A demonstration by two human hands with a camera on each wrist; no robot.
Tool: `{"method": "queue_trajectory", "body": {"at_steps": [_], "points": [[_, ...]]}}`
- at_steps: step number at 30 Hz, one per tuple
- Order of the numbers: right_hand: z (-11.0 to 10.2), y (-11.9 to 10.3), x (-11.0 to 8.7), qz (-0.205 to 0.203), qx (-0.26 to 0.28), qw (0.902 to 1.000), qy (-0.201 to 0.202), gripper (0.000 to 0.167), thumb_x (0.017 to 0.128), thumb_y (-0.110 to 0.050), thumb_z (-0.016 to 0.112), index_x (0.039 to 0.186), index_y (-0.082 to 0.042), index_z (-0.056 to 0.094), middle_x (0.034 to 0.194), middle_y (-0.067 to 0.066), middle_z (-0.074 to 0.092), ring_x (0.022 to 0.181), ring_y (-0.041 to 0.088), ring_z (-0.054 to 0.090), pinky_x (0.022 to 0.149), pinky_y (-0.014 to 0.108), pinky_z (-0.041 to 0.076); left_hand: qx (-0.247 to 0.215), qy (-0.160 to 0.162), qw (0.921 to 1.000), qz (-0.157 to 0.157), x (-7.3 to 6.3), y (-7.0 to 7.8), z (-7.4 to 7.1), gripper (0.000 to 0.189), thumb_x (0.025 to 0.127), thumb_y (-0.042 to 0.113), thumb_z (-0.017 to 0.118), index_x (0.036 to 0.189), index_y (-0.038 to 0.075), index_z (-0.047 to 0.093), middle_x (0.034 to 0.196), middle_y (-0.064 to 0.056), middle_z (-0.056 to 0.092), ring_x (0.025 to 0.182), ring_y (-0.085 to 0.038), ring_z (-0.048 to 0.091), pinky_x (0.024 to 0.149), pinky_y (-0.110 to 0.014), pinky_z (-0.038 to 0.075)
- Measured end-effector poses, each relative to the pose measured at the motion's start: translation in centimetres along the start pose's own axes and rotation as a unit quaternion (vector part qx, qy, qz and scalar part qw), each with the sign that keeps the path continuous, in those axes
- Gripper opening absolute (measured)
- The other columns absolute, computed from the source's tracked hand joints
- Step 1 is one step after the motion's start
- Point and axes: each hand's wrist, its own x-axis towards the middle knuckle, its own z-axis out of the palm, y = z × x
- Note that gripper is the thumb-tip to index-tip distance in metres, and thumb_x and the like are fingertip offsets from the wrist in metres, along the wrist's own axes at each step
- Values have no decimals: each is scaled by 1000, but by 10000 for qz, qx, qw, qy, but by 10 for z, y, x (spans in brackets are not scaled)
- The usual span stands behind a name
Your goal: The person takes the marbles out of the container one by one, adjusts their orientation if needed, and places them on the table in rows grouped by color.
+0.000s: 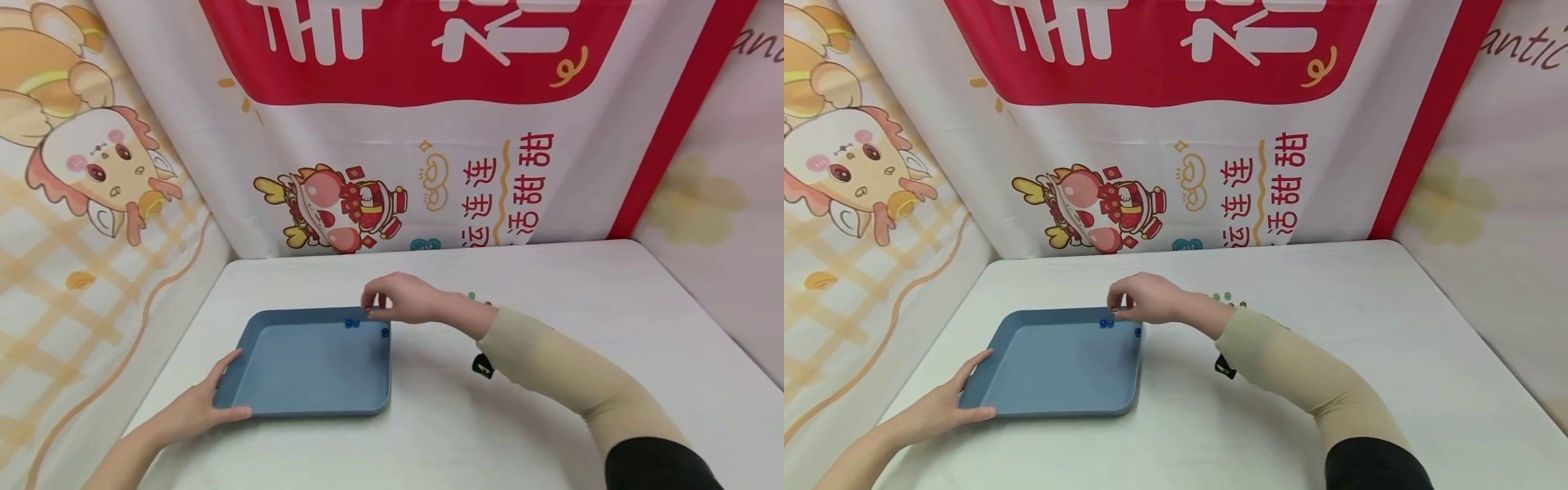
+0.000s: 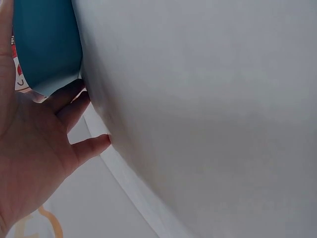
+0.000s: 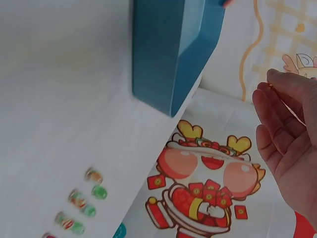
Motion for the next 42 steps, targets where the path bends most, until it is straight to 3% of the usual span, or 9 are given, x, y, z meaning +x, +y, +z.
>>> {"method": "queue_trajectory", "body": {"at_steps": [6,18,23,32,42], "points": [[-7,18,-33,370,92,9991,157,14,91,-19,70,105,-20,69,96,-14,65,85,5,59,77,26,50,-28,1,10000,0,-1,0,1,110,79,47,78,154,8,7,142,-46,23,116,-61,44,87,-63,40],[-19,65,-101,816,362,9924,846,15,90,-10,71,103,-17,68,96,-9,67,86,11,59,74,35,51,-25,-53,10000,-19,-2,2,0,111,79,49,77,154,8,6,143,-45,23,117,-59,45,88,-62,41],[-20,85,-125,1137,269,9879,1018,16,89,-10,72,103,-16,68,96,-9,66,86,12,58,72,32,50,-36,-68,10000,-39,-2,3,-1,111,79,48,77,154,7,6,143,-45,23,117,-60,44,87,-62,41],[-23,122,-152,1465,-66,9812,1253,17,87,-6,73,103,-7,68,95,-4,67,85,15,59,71,34,48,-85,-46,10000,-13,-2,1,-1,110,80,47,77,154,8,6,143,-46,22,117,-60,44,87,-62,41],[-22,156,-166,1864,59,9740,1289,15,85,-2,72,98,-7,67,92,0,68,80,17,62,69,33,49,-29,8,10000,-10,-2,2,-1,111,79,48,78,154,8,7,143,-45,23,117,-60,44,88,-62,41]]}}
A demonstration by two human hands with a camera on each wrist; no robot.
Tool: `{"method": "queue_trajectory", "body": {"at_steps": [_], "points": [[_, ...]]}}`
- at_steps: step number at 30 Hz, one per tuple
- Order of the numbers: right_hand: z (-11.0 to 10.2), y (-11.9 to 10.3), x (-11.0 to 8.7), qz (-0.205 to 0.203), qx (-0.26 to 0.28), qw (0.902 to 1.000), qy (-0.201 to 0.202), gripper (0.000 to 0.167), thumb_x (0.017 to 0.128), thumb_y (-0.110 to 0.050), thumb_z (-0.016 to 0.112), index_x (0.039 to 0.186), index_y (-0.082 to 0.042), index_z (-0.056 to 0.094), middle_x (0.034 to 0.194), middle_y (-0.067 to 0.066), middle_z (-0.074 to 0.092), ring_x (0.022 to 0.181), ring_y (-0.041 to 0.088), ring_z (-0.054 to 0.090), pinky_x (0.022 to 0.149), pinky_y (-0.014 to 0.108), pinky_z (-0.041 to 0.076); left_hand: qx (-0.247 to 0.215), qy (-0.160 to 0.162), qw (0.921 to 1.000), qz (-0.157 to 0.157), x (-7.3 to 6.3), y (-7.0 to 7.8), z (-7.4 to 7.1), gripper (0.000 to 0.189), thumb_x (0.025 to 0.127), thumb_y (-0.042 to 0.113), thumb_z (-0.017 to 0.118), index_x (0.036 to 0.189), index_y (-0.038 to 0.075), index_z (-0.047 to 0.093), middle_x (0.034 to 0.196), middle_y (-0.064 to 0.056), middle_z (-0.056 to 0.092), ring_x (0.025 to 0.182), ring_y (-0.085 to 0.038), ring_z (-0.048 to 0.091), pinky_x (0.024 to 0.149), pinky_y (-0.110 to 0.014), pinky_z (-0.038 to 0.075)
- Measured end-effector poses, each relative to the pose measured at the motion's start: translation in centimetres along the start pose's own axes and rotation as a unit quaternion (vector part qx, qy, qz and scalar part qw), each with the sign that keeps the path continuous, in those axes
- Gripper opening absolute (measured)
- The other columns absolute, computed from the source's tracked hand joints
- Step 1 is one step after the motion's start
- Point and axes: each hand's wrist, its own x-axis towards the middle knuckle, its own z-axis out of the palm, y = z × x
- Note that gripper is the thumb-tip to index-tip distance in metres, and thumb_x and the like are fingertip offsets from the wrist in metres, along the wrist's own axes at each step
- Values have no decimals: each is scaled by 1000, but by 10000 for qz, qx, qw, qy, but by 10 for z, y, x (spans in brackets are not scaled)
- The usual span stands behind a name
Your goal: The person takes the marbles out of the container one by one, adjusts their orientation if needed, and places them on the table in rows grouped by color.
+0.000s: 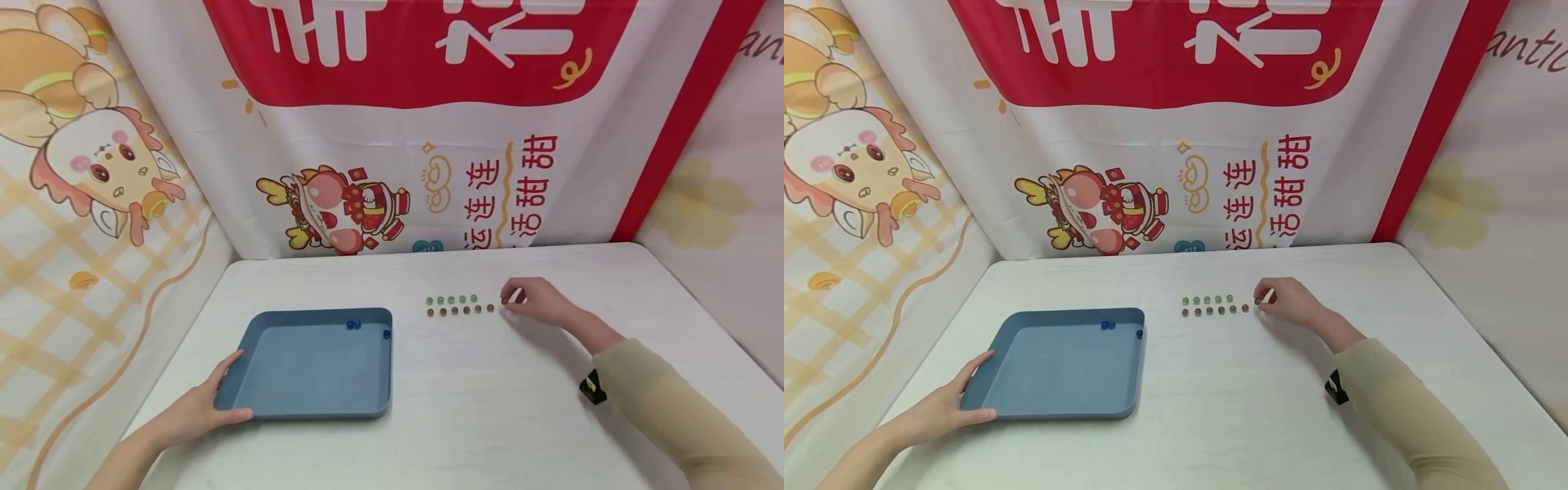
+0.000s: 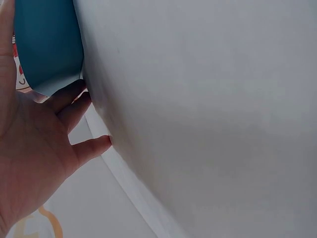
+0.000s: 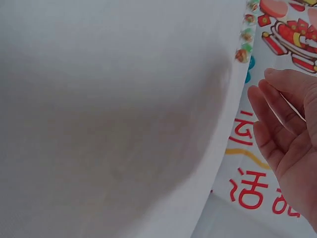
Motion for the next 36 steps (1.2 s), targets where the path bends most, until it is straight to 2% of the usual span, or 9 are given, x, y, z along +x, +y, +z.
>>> {"method": "queue_trajectory", "body": {"at_steps": [5,8,19,28,36], "points": [[1,10,5,365,37,9992,-135,14,84,-3,71,95,-10,67,92,1,68,75,16,61,68,34,48,21,-8,10000,-46,0,0,0,111,79,49,77,154,7,7,143,-45,22,118,-61,43,89,-63,40],[3,13,8,423,-48,9988,-234,13,84,-3,71,95,-11,67,92,1,67,76,16,58,69,35,47,-7,-5,10000,-31,0,0,0,111,79,49,78,154,7,7,144,-45,22,119,-61,42,89,-63,40],[9,17,16,184,-868,9955,-335,12,83,-7,73,87,-17,69,85,-8,66,73,12,55,71,37,44,-98,-51,9999,-10,1,-1,0,111,80,47,77,154,8,5,145,-44,20,120,-60,40,89,-63,39],[9,14,17,39,-1022,9941,-353,11,82,-7,74,88,-16,71,83,-7,66,73,12,56,72,39,45,-118,-17,9999,38,0,1,-1,111,80,47,77,155,9,5,144,-44,22,120,-60,40,88,-63,40],[12,14,18,120,-998,9941,-398,11,82,-6,73,90,-14,71,84,-5,65,74,14,56,73,38,46,-98,5,9999,56,-2,1,-1,111,80,47,77,155,9,5,144,-44,22,120,-61,40,88,-63,40]]}}
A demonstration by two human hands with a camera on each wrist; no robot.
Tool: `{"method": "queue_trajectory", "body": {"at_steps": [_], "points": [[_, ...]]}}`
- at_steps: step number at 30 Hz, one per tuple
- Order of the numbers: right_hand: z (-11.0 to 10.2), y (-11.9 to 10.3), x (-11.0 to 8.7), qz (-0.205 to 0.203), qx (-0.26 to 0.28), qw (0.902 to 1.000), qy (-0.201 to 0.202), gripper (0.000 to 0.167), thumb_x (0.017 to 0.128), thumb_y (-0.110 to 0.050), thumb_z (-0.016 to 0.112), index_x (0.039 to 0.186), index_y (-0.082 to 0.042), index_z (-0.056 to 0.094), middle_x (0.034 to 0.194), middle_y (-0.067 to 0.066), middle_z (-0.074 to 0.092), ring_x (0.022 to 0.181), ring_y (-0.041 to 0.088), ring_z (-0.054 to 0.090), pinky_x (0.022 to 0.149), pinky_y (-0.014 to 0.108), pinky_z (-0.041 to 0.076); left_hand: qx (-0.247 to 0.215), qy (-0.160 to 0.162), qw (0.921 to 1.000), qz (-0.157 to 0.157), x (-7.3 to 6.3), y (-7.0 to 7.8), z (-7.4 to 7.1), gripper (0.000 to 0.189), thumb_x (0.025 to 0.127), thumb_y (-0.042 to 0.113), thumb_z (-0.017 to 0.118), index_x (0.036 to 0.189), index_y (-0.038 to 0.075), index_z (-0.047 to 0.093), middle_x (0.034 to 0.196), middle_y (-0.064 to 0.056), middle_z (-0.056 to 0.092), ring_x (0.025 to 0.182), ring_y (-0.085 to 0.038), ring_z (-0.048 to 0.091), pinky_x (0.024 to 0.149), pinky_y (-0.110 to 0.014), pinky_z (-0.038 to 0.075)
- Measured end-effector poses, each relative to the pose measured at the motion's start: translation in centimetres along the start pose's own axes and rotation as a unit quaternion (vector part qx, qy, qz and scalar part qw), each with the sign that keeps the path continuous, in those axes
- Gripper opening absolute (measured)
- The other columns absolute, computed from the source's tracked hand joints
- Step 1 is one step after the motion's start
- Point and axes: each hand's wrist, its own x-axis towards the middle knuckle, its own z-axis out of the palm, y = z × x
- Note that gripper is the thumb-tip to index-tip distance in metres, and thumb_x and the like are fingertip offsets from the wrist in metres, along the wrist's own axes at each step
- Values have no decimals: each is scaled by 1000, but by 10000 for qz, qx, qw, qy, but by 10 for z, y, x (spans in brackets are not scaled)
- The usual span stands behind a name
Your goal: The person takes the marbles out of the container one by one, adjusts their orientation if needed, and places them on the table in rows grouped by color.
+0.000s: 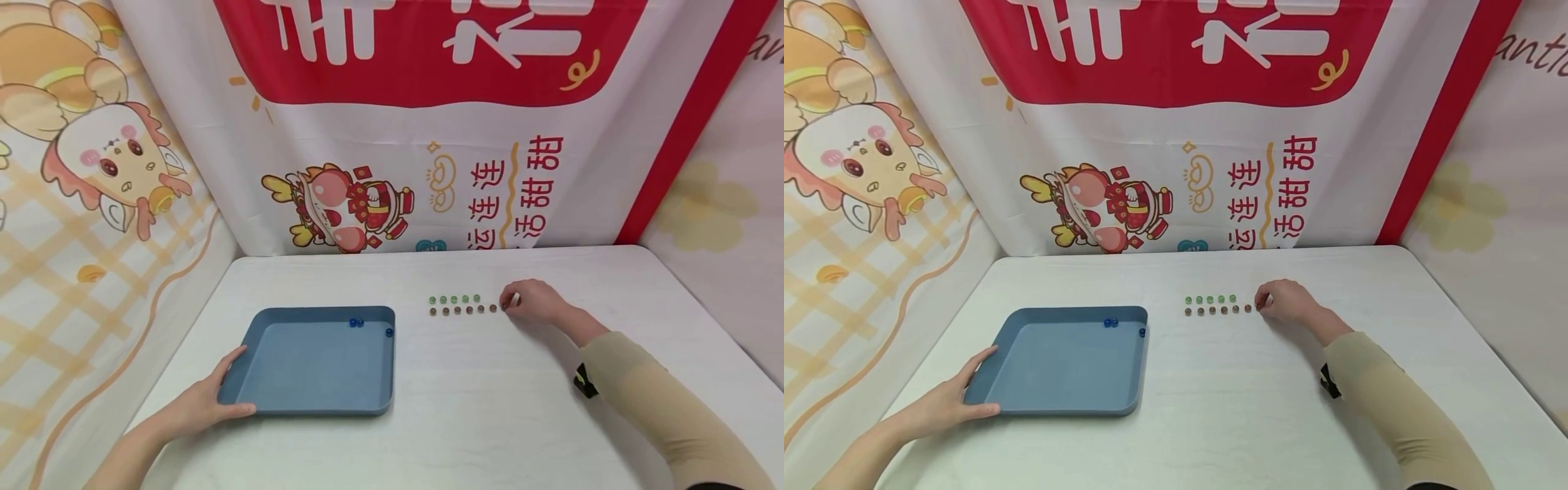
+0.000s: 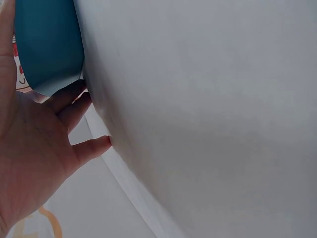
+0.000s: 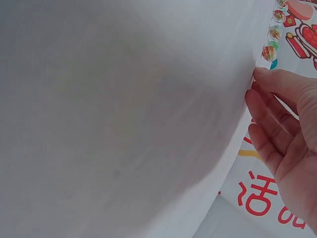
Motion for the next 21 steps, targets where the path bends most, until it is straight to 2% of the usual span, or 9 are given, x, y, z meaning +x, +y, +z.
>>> {"method": "queue_trajectory", "body": {"at_steps": [4,9,14,21], "points": [[-1,-1,-2,22,100,9999,-27,15,82,-7,74,96,-10,70,87,-4,66,75,13,57,73,38,46,6,-24,10000,-35,1,0,0,112,79,48,77,155,9,5,144,-45,21,119,-61,41,88,-63,40],[-10,-12,-5,40,116,9999,-103,29,85,-13,73,112,-3,67,98,4,67,81,16,60,76,40,48,13,-91,9999,-102,1,-1,-1,112,80,48,77,155,8,4,145,-44,20,119,-61,41,88,-63,40],[-27,-42,-2,-179,7,9998,-28,34,87,-15,74,118,-4,65,110,9,67,92,20,61,79,42,49,13,-102,9999,-122,1,-2,0,112,79,48,77,155,9,4,145,-44,19,119,-61,41,89,-63,39],[-45,-91,7,-603,102,9981,-117,31,86,-17,76,116,-14,67,109,-1,66,96,17,61,81,38,50,-20,-135,9998,-125,3,-2,0,112,80,48,77,155,9,3,146,-43,18,121,-61,39,89,-63,39]]}}
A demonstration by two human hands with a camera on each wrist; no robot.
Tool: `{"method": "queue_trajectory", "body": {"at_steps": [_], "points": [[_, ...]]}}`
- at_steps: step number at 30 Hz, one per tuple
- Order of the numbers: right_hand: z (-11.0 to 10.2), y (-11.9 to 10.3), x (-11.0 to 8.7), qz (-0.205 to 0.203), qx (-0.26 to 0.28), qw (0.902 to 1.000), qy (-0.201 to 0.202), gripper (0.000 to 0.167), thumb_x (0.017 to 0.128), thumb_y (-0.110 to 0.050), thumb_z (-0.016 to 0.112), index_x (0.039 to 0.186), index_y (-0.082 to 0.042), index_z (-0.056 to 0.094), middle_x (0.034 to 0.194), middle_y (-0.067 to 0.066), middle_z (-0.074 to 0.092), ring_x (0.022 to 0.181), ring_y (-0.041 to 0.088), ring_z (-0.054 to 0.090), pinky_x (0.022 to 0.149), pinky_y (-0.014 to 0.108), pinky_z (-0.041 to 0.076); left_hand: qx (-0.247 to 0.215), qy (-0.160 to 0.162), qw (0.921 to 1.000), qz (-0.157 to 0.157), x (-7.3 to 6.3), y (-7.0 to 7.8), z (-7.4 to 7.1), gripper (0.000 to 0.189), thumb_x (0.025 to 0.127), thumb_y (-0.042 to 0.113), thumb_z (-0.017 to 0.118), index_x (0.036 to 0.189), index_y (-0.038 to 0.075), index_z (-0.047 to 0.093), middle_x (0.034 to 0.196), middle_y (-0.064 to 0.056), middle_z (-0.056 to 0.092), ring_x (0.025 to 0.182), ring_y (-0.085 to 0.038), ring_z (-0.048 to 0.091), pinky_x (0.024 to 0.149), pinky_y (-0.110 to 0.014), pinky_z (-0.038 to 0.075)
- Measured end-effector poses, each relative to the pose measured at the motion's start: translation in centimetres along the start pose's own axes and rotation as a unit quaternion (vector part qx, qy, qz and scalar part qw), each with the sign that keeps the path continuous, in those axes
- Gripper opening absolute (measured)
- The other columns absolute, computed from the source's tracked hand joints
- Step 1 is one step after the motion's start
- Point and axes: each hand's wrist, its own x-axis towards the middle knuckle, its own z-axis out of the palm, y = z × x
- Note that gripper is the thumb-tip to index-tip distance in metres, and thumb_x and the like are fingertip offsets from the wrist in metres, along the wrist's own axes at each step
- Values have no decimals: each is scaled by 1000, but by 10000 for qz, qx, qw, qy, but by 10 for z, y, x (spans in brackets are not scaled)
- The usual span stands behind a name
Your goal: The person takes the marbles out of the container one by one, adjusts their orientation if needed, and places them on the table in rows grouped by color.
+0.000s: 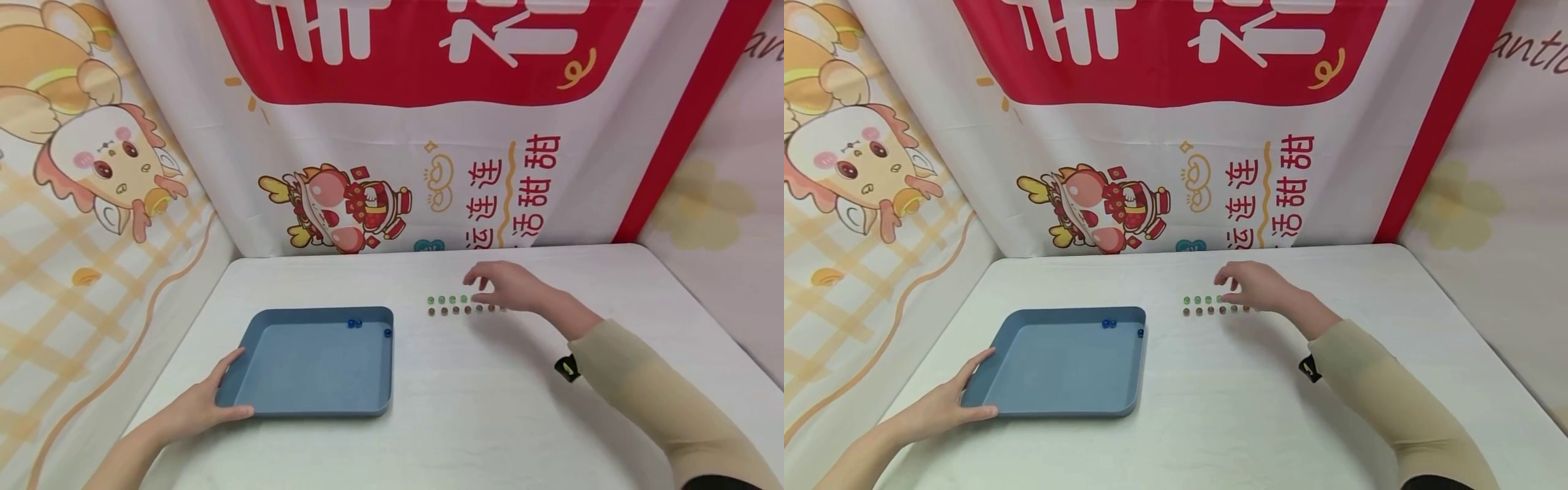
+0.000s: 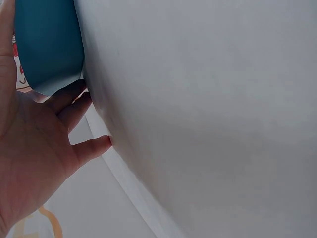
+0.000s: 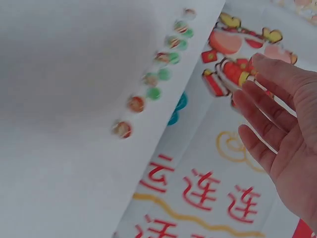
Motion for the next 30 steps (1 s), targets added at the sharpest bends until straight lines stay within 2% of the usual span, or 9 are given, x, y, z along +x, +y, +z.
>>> {"method": "queue_trajectory", "body": {"at_steps": [7,12,15,22,30], "points": [[1,-39,22,-382,-91,9986,-341,28,86,-26,77,112,-21,70,105,-9,64,92,12,61,75,30,50,-9,44,10000,54,-1,-2,0,112,80,49,76,155,10,4,146,-43,19,122,-61,38,89,-64,38],[8,-67,39,-680,33,9957,-633,29,84,-28,78,111,-22,71,103,-9,64,90,11,61,68,24,50,-33,28,10000,4,-2,-1,-1,112,79,50,76,155,9,4,146,-43,19,122,-61,38,90,-64,38],[15,-80,49,-970,-46,9928,-703,30,84,-28,79,112,-22,71,104,-9,64,93,12,61,71,21,49,-16,61,10000,61,-1,0,-1,112,80,49,77,155,9,4,146,-43,20,120,-61,40,89,-64,39],[35,-100,69,-1404,-194,9867,-797,30,84,-30,78,111,-20,72,106,-7,66,94,10,60,79,21,47,30,108,9999,95,-1,-1,0,111,79,49,77,155,10,5,145,-43,22,118,-60,43,88,-63,40],[56,-112,86,-1470,-50,9836,-1046,29,85,-24,78,110,-12,72,103,-3,67,93,15,62,81,24,49,4,97,9999,37,-2,0,0,112,79,49,77,155,10,5,145,-43,22,119,-60,41,89,-63,39]]}}
